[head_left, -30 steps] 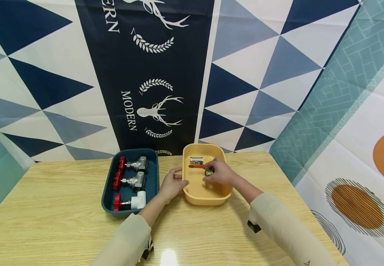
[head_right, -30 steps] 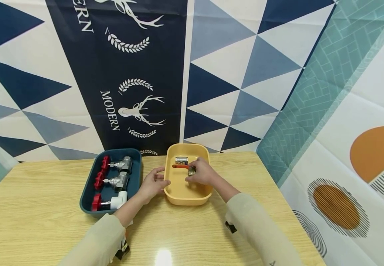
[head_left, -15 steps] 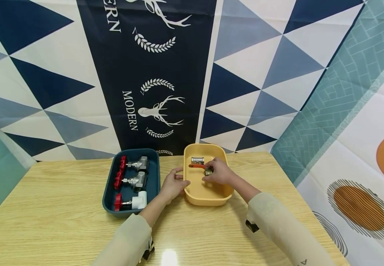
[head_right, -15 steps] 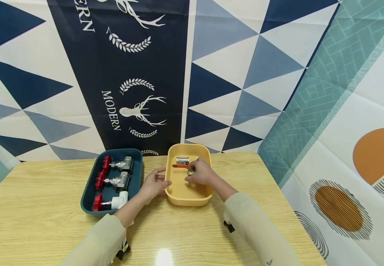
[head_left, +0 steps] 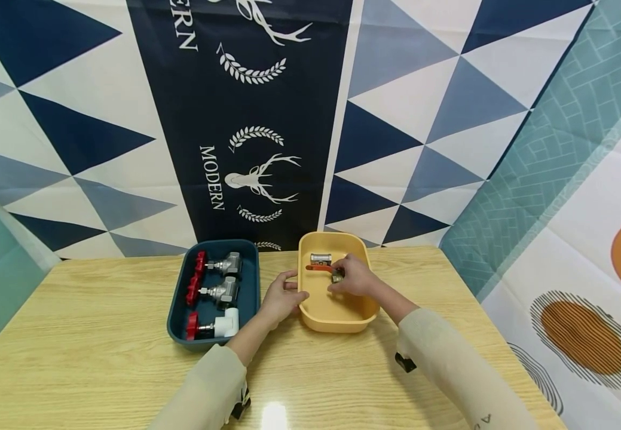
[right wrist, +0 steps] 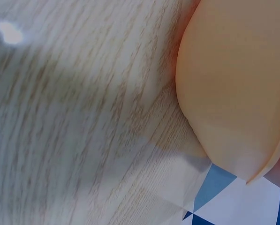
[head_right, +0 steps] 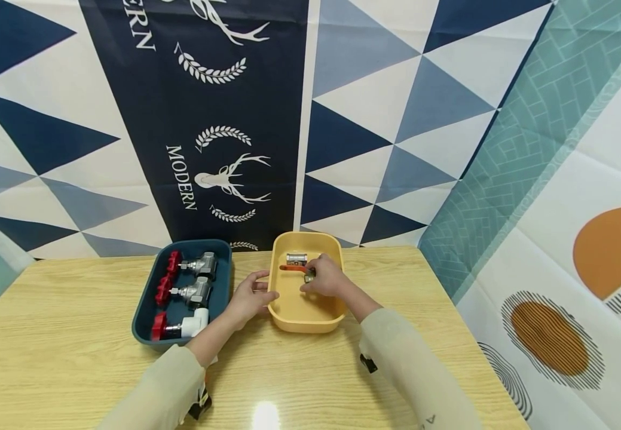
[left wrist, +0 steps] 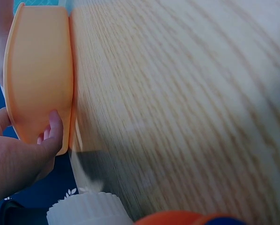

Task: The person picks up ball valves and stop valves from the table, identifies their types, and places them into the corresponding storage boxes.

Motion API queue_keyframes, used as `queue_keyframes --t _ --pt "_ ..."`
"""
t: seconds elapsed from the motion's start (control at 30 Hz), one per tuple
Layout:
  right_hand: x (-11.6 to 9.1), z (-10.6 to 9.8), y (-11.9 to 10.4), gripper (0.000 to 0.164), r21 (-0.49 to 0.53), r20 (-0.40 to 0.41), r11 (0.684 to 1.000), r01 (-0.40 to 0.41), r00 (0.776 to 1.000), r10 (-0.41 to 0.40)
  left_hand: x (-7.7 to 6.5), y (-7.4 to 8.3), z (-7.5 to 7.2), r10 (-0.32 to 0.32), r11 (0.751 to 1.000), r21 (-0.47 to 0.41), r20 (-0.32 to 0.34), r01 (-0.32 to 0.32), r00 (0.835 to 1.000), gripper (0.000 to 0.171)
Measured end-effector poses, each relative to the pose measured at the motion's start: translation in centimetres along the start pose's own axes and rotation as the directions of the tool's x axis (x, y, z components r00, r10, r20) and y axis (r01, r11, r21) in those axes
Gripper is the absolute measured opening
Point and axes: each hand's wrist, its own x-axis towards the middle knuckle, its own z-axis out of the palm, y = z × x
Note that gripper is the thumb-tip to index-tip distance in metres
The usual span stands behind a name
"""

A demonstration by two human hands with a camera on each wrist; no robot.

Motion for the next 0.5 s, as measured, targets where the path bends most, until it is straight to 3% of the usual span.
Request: queue_keyframes --t 0.5 --pt "0.45 0.2 -0.14 0.052 -0.052 0.026 0.999 -0.015 1.0 0.017 -0.07 0.06 -0.02 0.001 1.0 0.008 -0.009 -0.001 1.0 0.057"
